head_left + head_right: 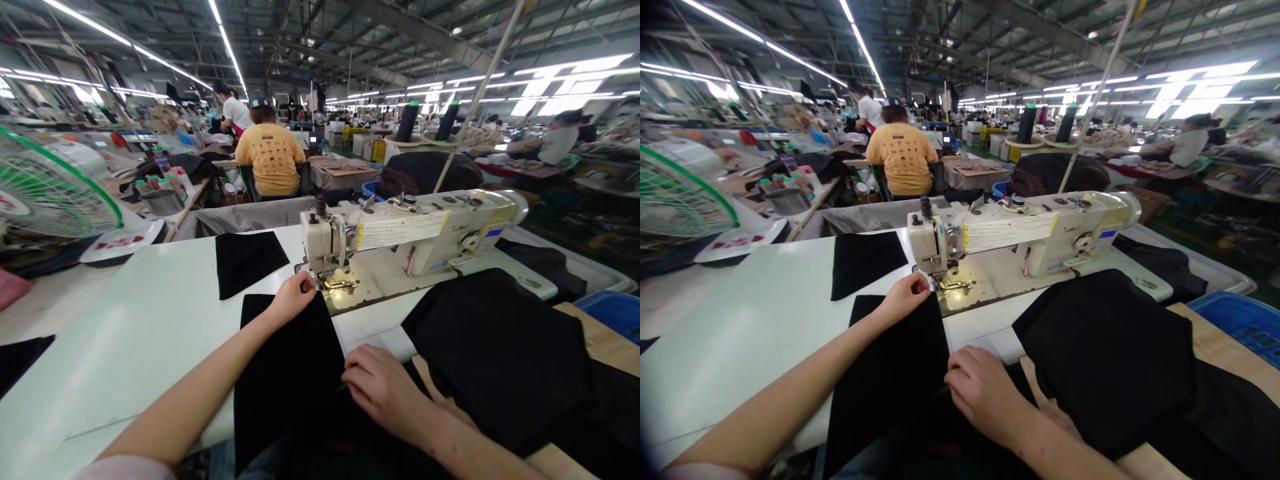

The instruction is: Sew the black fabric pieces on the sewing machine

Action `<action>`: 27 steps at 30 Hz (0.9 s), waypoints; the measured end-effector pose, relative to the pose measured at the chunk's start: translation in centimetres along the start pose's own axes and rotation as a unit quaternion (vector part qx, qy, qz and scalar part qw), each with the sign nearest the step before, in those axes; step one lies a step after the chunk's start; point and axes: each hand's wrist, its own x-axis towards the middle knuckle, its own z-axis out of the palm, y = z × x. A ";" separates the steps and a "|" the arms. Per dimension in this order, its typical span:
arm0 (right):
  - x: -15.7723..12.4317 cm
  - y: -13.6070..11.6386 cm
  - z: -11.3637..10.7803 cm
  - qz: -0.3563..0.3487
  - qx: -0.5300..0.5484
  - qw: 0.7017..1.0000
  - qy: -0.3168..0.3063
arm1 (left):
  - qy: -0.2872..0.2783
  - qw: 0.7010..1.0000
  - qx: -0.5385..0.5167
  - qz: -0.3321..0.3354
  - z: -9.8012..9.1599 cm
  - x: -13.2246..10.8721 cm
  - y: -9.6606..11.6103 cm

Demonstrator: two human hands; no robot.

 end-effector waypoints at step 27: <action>2.0 2.1 0.4 -0.026 0.019 0.999 0.008 | -0.131 0.903 0.225 0.340 0.8 -12.5 2.8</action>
